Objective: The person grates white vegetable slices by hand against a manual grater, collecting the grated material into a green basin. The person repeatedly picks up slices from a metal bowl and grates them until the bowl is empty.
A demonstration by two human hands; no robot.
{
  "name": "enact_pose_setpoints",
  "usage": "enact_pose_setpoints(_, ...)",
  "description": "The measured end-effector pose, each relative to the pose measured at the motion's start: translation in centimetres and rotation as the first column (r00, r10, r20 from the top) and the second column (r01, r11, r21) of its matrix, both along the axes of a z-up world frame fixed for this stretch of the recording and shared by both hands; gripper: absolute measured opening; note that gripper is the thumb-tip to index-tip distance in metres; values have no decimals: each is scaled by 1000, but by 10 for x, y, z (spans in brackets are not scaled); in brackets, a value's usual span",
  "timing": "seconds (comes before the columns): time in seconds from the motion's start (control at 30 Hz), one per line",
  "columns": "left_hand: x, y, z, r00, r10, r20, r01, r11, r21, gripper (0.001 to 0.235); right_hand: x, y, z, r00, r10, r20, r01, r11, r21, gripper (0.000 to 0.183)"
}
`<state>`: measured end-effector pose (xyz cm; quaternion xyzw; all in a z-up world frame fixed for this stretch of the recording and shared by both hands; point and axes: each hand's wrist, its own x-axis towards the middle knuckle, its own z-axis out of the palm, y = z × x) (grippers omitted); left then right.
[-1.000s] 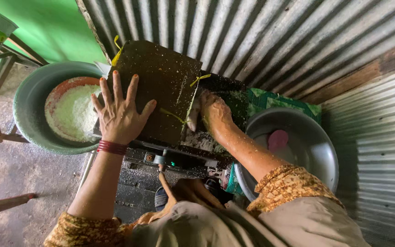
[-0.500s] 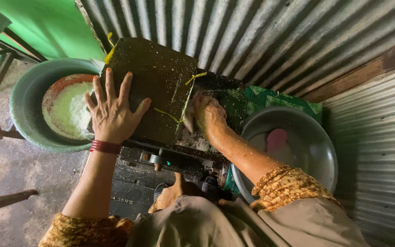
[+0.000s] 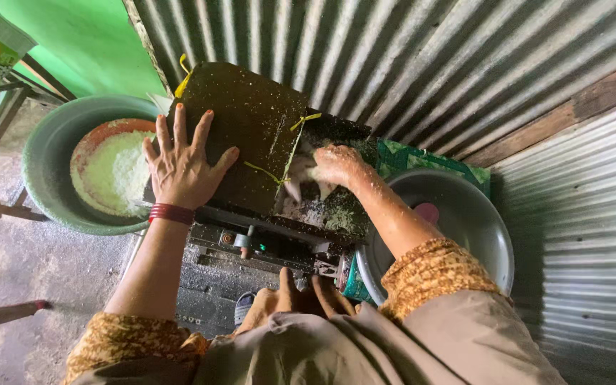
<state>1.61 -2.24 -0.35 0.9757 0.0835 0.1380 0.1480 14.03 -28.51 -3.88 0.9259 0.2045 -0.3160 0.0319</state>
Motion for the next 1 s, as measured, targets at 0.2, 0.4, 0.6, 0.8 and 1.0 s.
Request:
enact_pose_setpoints(0.2, 1, -1, -2, 1000, 3, -5, -3, 1000, 13, 80, -21, -23, -53, 832, 255, 493, -350, 930, 109, 18)
enact_pose_setpoints(0.4, 2, 0, -1, 1000, -6, 10, 6, 999, 36, 80, -40, -23, -64, 651, 442, 617, -501, 861, -89, 18)
enact_pose_setpoints(0.6, 1, 0, 0, 1000, 4, 2, -4, 1000, 2, 79, -31, -15, -24, 985, -16, 173, -11, 988, 155, 65)
enact_pose_setpoints(0.8, 2, 1, 2, 999, 17, -41, -18, 1000, -7, 81, -23, -24, -29, 972, 29, 233, -94, 958, 272, 101)
enact_pose_setpoints(1.0, 3, 1, 1, 999, 9, -52, -9, 1000, -9, 81, -37, -29, -40, 964, 9, 266, -76, 967, 243, 91)
